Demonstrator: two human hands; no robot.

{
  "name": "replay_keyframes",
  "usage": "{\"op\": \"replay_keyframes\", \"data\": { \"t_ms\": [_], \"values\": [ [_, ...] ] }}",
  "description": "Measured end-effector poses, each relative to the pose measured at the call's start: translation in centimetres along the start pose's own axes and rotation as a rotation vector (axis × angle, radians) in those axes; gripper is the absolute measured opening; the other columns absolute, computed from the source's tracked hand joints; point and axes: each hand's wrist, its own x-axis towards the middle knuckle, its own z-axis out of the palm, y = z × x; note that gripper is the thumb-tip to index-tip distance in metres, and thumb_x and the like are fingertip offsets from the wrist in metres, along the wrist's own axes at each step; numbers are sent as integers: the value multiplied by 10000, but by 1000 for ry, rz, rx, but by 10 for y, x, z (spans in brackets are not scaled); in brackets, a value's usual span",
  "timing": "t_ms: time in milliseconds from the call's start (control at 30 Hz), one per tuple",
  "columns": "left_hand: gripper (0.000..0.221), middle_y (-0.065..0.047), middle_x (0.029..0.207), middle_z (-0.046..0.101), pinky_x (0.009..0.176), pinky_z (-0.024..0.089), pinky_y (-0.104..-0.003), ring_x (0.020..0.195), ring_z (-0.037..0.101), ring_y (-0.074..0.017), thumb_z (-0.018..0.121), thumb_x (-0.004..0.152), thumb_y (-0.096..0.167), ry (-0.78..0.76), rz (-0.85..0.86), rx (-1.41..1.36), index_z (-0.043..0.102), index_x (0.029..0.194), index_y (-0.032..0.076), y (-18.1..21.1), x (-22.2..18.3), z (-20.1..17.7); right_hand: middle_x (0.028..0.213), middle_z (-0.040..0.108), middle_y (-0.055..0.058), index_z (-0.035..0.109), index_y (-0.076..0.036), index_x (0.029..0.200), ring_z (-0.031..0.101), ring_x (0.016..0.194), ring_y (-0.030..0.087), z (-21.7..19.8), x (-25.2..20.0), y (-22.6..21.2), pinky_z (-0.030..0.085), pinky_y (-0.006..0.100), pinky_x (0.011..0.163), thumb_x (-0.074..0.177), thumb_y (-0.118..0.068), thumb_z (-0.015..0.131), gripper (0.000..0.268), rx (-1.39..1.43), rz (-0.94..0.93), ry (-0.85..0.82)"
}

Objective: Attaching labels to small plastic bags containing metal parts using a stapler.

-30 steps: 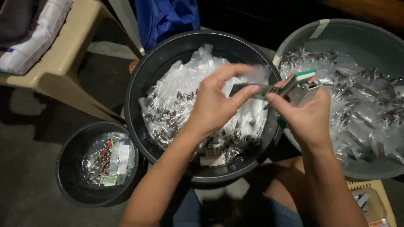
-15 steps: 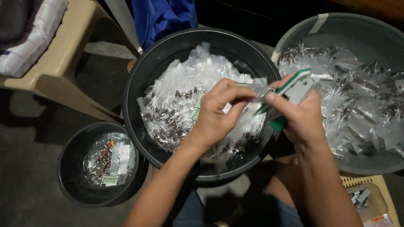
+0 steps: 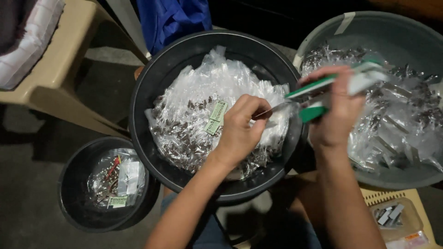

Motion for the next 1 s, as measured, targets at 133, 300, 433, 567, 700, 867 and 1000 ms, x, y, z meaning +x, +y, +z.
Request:
{"op": "replay_keyframes", "data": {
  "t_ms": [133, 300, 433, 567, 700, 867, 1000],
  "values": [
    [157, -54, 798, 603, 632, 581, -340, 732, 689, -255, 735, 856, -31, 111, -11, 10, 674, 943, 85, 1, -2, 13, 823, 684, 114, 660, -56, 930, 660, 723, 165, -6, 11, 54, 587, 302, 672, 1040, -376, 669, 338, -200, -51, 5],
    [144, -85, 767, 606, 608, 564, -358, 702, 685, -288, 756, 847, -11, 108, -35, 2, 664, 940, 50, 1, -5, 13, 828, 680, 86, 703, -33, 901, 587, 762, 135, -21, 21, 102, 564, 333, 751, 1017, -336, 794, 337, -321, -128, 9],
    [146, -105, 749, 614, 594, 551, -384, 687, 679, -314, 770, 828, 24, 88, -71, -24, 676, 936, 55, -19, -5, 19, 790, 677, 57, 678, -87, 874, 605, 719, 110, -27, 19, 102, 559, 291, 725, 1029, -383, 756, 343, -302, -17, 0],
    [169, -70, 725, 594, 596, 539, -375, 669, 666, -288, 760, 793, -2, 43, -50, -15, 681, 906, 95, -38, 9, 23, 693, 693, 123, 618, -111, 808, 752, 631, 187, -3, 8, 45, 645, 285, 639, 977, -559, 631, 479, -30, 223, 12],
    [204, -83, 792, 624, 647, 578, -414, 733, 692, -322, 705, 761, -44, -50, -89, 83, 678, 883, 117, -29, 25, -2, 951, 675, 163, 651, 12, 1040, 586, 894, 172, -49, 21, 79, 532, 360, 830, 1104, -257, 740, 290, -473, -247, 66],
    [160, -65, 956, 684, 775, 607, -267, 841, 677, -181, 751, 868, 50, 26, -375, -65, 625, 945, 111, -10, 56, -20, 1024, 710, -60, 642, -160, 1019, 637, 920, 96, -28, 33, 19, 554, 243, 872, 764, -224, 852, 336, -486, 493, 104],
    [158, -37, 940, 660, 618, 543, -193, 780, 631, -127, 752, 862, 7, -127, -274, -158, 642, 909, 110, -5, 71, 9, 1037, 712, 53, 587, -92, 1106, 710, 925, 178, -36, 25, 27, 625, 272, 836, 726, -80, 833, 452, -97, 486, -64]
  ]
}}
